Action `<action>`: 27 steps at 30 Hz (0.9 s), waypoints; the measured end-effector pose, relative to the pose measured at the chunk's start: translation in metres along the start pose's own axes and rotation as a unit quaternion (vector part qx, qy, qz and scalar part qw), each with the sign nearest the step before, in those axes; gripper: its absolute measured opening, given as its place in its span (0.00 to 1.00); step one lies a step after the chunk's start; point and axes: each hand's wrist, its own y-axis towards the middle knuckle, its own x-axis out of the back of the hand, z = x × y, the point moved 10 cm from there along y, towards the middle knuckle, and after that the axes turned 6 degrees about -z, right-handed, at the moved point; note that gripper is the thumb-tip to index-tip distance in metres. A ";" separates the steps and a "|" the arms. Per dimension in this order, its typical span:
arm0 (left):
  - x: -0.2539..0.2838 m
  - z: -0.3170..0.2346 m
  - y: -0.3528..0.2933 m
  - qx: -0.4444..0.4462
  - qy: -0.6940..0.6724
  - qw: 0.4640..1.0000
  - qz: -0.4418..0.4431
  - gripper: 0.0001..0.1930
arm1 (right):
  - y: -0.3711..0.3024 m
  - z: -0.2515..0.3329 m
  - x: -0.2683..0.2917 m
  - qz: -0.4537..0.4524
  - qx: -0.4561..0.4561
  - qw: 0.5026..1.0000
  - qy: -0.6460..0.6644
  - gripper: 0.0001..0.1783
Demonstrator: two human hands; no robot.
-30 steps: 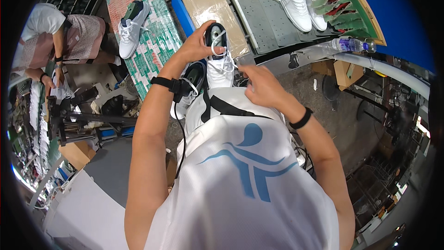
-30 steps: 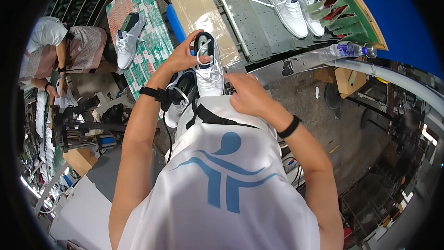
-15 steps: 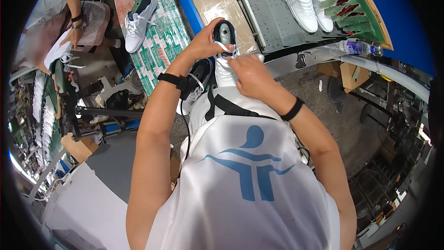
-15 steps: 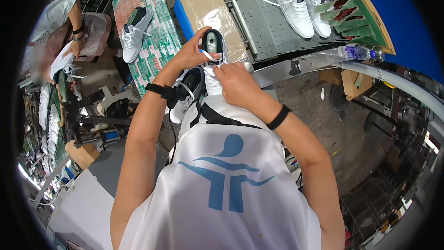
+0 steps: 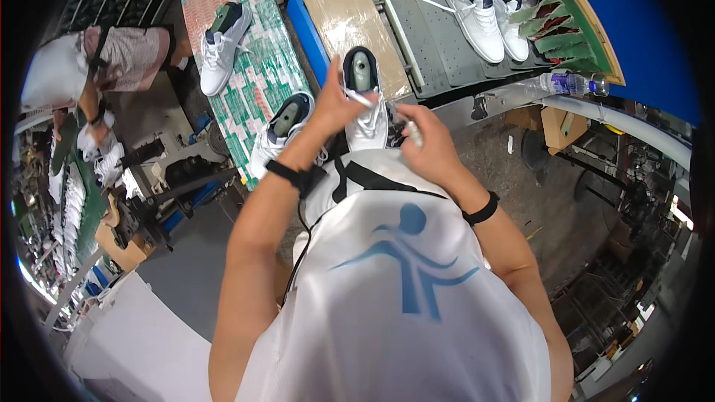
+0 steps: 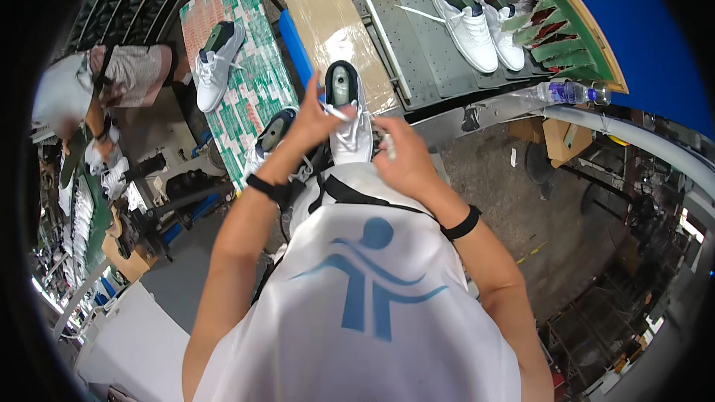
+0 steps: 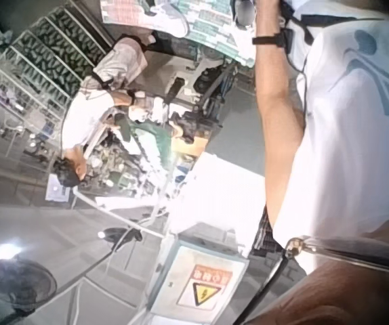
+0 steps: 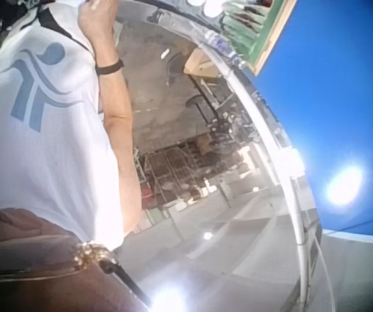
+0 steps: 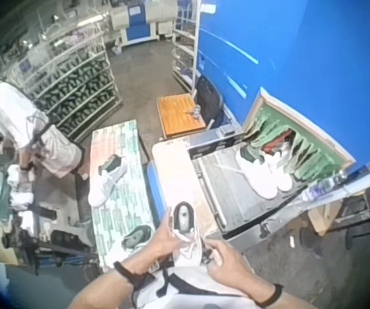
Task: Insert shoe lasts into white athletic shoes and process them on a conveyor system.
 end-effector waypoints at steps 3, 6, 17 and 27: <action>-0.009 0.013 -0.024 -0.138 0.081 0.981 -0.108 0.66 | -0.001 -0.079 -0.008 -0.018 -0.090 0.959 0.268 0.24; -0.009 0.012 -0.013 -0.116 0.138 0.971 -0.158 0.65 | -0.017 -0.129 -0.013 -0.002 -0.139 0.959 0.249 0.25; 0.219 -0.017 0.102 -0.134 0.277 0.948 -0.083 0.55 | -0.031 -0.140 0.006 0.022 -0.175 0.982 0.063 0.27; 0.005 -0.034 0.136 -0.269 0.296 0.902 -0.162 0.37 | -0.036 -0.193 0.049 0.013 -0.217 0.975 0.042 0.29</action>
